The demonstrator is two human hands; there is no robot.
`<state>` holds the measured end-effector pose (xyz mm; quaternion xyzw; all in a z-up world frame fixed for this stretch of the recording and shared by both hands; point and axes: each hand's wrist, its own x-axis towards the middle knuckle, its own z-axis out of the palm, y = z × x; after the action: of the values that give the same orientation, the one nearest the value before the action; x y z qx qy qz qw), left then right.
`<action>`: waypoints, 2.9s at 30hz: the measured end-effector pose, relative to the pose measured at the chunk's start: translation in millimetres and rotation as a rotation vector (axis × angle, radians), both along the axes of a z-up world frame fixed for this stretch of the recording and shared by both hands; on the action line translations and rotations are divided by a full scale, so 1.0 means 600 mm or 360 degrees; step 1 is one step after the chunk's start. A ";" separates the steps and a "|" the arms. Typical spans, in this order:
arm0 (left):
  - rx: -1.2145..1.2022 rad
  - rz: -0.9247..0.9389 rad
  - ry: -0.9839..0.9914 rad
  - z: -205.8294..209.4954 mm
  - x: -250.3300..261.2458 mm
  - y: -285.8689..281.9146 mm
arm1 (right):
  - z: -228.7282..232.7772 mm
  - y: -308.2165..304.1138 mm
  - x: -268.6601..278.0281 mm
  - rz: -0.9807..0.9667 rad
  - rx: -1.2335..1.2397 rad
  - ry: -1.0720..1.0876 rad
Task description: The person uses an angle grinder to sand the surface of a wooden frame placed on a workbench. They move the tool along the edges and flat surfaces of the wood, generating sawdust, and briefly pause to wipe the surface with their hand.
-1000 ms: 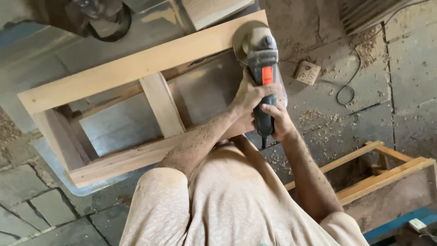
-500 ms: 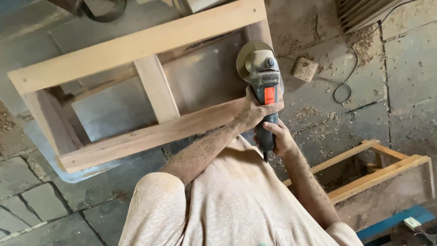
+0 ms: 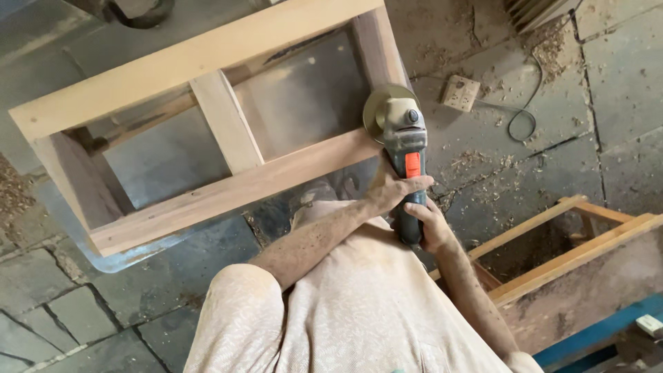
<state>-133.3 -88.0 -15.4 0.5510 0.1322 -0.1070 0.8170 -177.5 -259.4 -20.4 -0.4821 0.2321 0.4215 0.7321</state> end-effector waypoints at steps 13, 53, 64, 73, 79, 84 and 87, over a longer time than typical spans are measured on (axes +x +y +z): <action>0.0187 -0.0351 -0.0002 -0.001 -0.026 -0.068 | -0.007 -0.055 -0.095 -0.0413 0.0075 0.0021; -0.0202 -0.0145 0.0072 -0.001 0.153 0.032 | 0.022 0.037 0.144 -0.0108 -0.0077 0.0018; -0.0148 -0.0153 -0.0045 0.011 0.044 -0.029 | 0.011 -0.036 0.017 -0.0161 0.0016 0.0015; 0.0209 -0.0470 0.0183 0.012 -0.067 -0.087 | 0.000 -0.093 -0.146 -0.0387 -0.0071 0.0092; 0.0130 -0.0328 0.0072 0.005 -0.020 -0.051 | -0.014 -0.061 -0.084 -0.0371 -0.0037 0.0091; -0.0038 -0.0300 -0.0030 0.007 0.132 0.025 | 0.005 0.023 0.090 -0.0174 0.0084 -0.0068; -0.0200 -0.0147 -0.0017 0.009 0.228 0.060 | 0.018 0.075 0.200 -0.0098 0.0150 -0.0178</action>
<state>3.7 -52.0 -9.7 0.5047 0.0955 -0.1497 0.8448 -57.7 -214.5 -9.5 -0.4626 0.1856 0.3816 0.7784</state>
